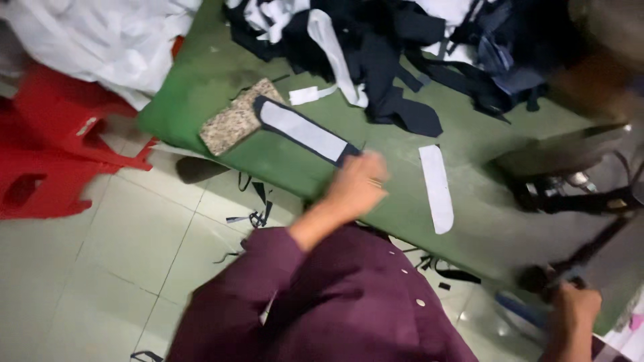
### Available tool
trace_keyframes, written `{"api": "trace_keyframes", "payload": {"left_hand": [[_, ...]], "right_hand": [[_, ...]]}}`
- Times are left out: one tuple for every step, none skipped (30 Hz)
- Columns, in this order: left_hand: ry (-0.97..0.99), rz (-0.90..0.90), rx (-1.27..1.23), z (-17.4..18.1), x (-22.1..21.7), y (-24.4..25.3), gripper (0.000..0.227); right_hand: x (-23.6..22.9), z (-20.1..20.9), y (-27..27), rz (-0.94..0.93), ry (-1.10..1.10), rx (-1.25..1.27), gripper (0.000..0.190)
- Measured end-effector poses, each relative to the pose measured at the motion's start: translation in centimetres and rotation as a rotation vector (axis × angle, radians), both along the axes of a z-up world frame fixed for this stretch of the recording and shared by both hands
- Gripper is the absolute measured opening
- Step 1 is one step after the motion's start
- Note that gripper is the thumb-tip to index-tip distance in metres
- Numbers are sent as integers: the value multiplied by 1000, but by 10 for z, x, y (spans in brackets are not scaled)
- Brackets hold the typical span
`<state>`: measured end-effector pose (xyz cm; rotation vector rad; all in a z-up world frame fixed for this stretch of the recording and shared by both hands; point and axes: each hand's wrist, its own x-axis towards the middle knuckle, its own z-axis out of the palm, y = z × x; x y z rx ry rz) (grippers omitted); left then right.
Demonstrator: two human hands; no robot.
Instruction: The person cuts a white fabric strip with shears, then irons a dark fabric strip with a steam iron. The person repeats the cutting and ironing process on another dark fabric strip.
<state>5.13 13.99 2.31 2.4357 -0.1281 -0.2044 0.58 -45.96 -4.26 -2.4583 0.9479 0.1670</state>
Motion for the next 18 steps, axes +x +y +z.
{"api": "trace_keyframes", "payload": {"left_hand": [[5,-16,-10,-2,-5,27,73],[15,-67,242,-3,-10,55,74],[20,-115,496,-5,-15,82,83],[21,-129,489,-13,-22,84,83],[-50,-142,425,-21,-26,86,85],[-119,-155,360,-29,-31,87,91],[-117,-171,351,-16,-25,65,91],[57,-226,451,-3,-20,43,97],[227,-277,555,11,-15,23,104],[223,-290,551,12,-12,1,104],[212,-252,519,12,-13,-18,105],[202,-213,487,12,-13,-38,107],[205,-220,487,4,-15,-49,107],[70,-163,248,-4,-17,-60,97],[-65,-102,12,-12,-19,-69,88],[-61,-105,16,17,-6,-56,88],[145,66,-169,46,11,-43,43],[353,235,-353,75,28,-31,13]], "right_hand": [[6,35,34,-16,5,-10,45],[5,75,73,-82,79,41,52],[-5,119,114,-146,151,96,60],[-14,104,101,-160,154,89,60],[-25,89,89,-183,131,361,39],[-37,73,76,-203,98,633,23],[-50,87,84,-220,97,626,23],[-63,100,93,-119,-6,714,34],[-72,112,103,-10,-110,802,51],[-87,89,89,-22,-115,796,51],[-102,65,76,-199,-121,966,21],[-117,40,64,-380,-127,1132,18],[-128,46,78,-388,-126,1132,18],[-139,52,92,-410,-240,1128,22],[-149,56,108,-428,-353,1128,26],[-151,72,127,-434,-351,1130,26],[-152,88,145,-395,-389,1010,28],[-152,104,164,-358,-423,887,32]]}}
